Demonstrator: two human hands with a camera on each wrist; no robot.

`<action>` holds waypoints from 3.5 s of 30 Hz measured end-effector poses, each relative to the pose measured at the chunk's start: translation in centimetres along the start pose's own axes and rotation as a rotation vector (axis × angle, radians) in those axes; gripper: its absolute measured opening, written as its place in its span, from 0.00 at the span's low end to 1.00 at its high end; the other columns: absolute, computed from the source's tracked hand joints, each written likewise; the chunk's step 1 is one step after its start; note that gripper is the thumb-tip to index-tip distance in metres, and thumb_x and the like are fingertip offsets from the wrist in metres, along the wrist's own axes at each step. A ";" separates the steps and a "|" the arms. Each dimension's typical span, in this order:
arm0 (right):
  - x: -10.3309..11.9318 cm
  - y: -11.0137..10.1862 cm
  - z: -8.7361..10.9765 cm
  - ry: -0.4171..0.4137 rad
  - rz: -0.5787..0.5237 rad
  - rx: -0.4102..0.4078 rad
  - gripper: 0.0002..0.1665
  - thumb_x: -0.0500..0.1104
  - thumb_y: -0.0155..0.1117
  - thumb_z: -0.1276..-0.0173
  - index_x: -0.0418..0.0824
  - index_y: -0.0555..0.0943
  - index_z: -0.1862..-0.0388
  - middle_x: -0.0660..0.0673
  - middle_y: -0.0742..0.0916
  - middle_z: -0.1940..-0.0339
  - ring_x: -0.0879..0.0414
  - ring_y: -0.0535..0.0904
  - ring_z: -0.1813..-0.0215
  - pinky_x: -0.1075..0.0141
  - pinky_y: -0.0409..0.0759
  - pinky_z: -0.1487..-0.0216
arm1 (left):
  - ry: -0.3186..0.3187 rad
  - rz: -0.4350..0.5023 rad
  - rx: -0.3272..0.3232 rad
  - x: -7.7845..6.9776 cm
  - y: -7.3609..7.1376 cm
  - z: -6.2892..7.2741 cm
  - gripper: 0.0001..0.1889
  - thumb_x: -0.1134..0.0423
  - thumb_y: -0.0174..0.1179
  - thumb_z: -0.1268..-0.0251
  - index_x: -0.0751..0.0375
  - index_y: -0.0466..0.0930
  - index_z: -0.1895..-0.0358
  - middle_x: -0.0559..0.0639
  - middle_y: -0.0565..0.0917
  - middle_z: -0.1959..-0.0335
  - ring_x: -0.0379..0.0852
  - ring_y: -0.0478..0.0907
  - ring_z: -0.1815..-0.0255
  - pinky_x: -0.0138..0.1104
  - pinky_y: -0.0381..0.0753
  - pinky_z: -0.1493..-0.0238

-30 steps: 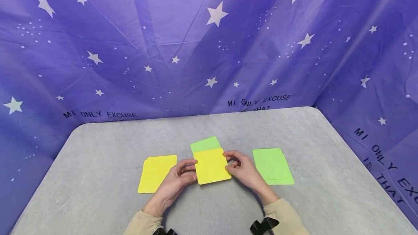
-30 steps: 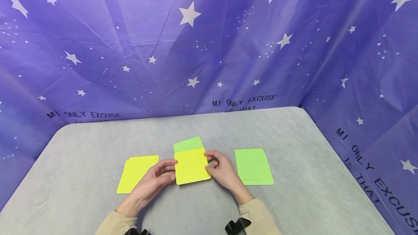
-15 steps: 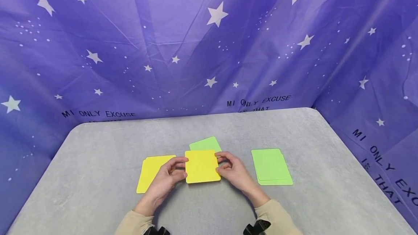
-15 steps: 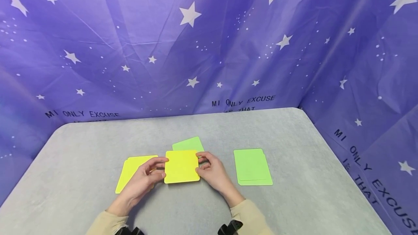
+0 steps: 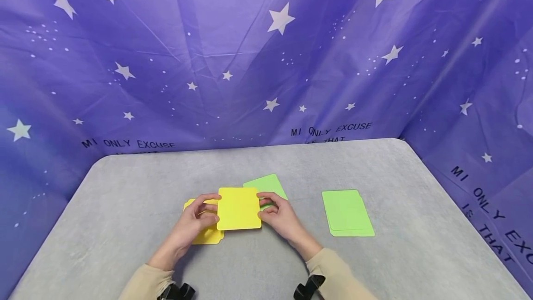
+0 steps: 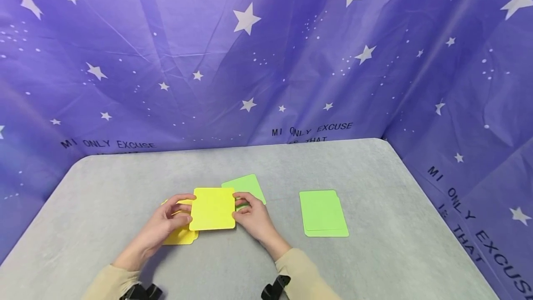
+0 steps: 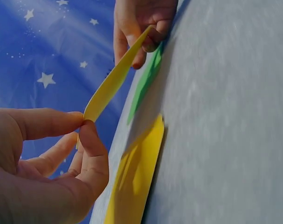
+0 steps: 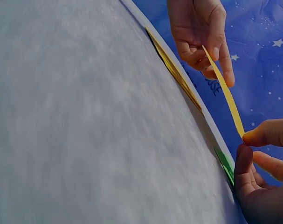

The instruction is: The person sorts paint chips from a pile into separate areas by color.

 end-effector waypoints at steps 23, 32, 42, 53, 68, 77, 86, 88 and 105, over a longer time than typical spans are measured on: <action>1.9 7.1 -1.9 -0.131 0.235 0.124 0.27 0.26 0.64 0.45 0.28 0.76 0.44 0.41 0.81 0.61 0.53 0.82 0.66 0.70 0.79 0.66 | 0.024 -0.217 0.116 0.3 -6.3 0.4 0.26 0.76 0.60 0.43 0.74 0.65 0.39 0.59 0.74 0.59 0.48 0.73 0.63 0.33 0.76 0.64; 1.7 8.7 -2.1 -0.083 0.279 0.189 0.26 0.28 0.68 0.44 0.28 0.75 0.45 0.44 0.80 0.62 0.61 0.79 0.70 0.72 0.77 0.67 | 0.018 -0.285 0.133 0.5 -7.2 1.2 0.27 0.75 0.60 0.42 0.76 0.65 0.39 0.60 0.75 0.58 0.49 0.72 0.62 0.34 0.75 0.65; 1.6 9.8 -2.3 -0.039 0.347 0.244 0.23 0.30 0.69 0.44 0.31 0.78 0.48 0.48 0.79 0.67 0.66 0.73 0.73 0.73 0.75 0.70 | 0.033 -0.352 0.164 0.7 -7.8 1.8 0.25 0.75 0.60 0.42 0.77 0.67 0.41 0.60 0.74 0.57 0.50 0.73 0.64 0.34 0.76 0.67; 1.9 10.1 -2.3 -0.105 0.480 0.253 0.21 0.31 0.69 0.45 0.32 0.80 0.51 0.51 0.78 0.72 0.67 0.69 0.75 0.75 0.71 0.71 | 0.040 -0.378 0.154 0.7 -8.0 2.1 0.18 0.69 0.56 0.33 0.74 0.69 0.43 0.59 0.75 0.59 0.49 0.77 0.65 0.36 0.78 0.69; 2.1 8.8 -1.8 -0.116 0.411 0.245 0.18 0.30 0.67 0.44 0.32 0.80 0.52 0.49 0.80 0.71 0.66 0.70 0.76 0.74 0.71 0.74 | 0.132 -0.366 0.177 -0.4 -5.8 1.8 0.16 0.68 0.57 0.33 0.73 0.72 0.46 0.57 0.76 0.61 0.46 0.77 0.69 0.35 0.78 0.70; 2.0 6.8 -1.6 -0.119 0.394 0.214 0.18 0.32 0.67 0.43 0.33 0.80 0.51 0.48 0.81 0.70 0.65 0.71 0.74 0.72 0.71 0.72 | 0.143 -0.352 0.217 -0.9 -4.1 1.6 0.16 0.68 0.56 0.32 0.73 0.72 0.46 0.59 0.77 0.60 0.48 0.77 0.71 0.34 0.78 0.72; 2.3 4.5 -1.4 -0.152 0.396 0.171 0.18 0.32 0.67 0.42 0.33 0.81 0.51 0.48 0.81 0.69 0.63 0.72 0.73 0.70 0.72 0.72 | 0.218 -0.312 0.286 -1.4 -2.0 1.5 0.15 0.72 0.54 0.33 0.76 0.71 0.47 0.63 0.76 0.60 0.48 0.78 0.70 0.36 0.81 0.70; 2.3 3.9 -1.4 -0.153 0.392 0.159 0.18 0.32 0.66 0.41 0.33 0.80 0.51 0.48 0.81 0.69 0.62 0.72 0.73 0.70 0.72 0.71 | 0.233 -0.296 0.301 -1.5 -1.5 1.5 0.15 0.73 0.54 0.34 0.76 0.71 0.46 0.64 0.76 0.59 0.48 0.79 0.69 0.37 0.81 0.69; 2.0 -0.4 -1.3 -0.123 0.276 0.129 0.22 0.33 0.68 0.41 0.31 0.78 0.47 0.45 0.81 0.66 0.57 0.77 0.69 0.70 0.74 0.72 | 0.242 -0.231 0.363 -1.3 2.4 0.4 0.25 0.72 0.56 0.35 0.74 0.63 0.36 0.67 0.76 0.53 0.51 0.81 0.62 0.37 0.81 0.63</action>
Point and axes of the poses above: each hand's wrist, its own z-axis away from the middle knuckle, its own y-axis out of the palm, x = y × z, the point moved 9 cm from there along -z, towards the middle knuckle
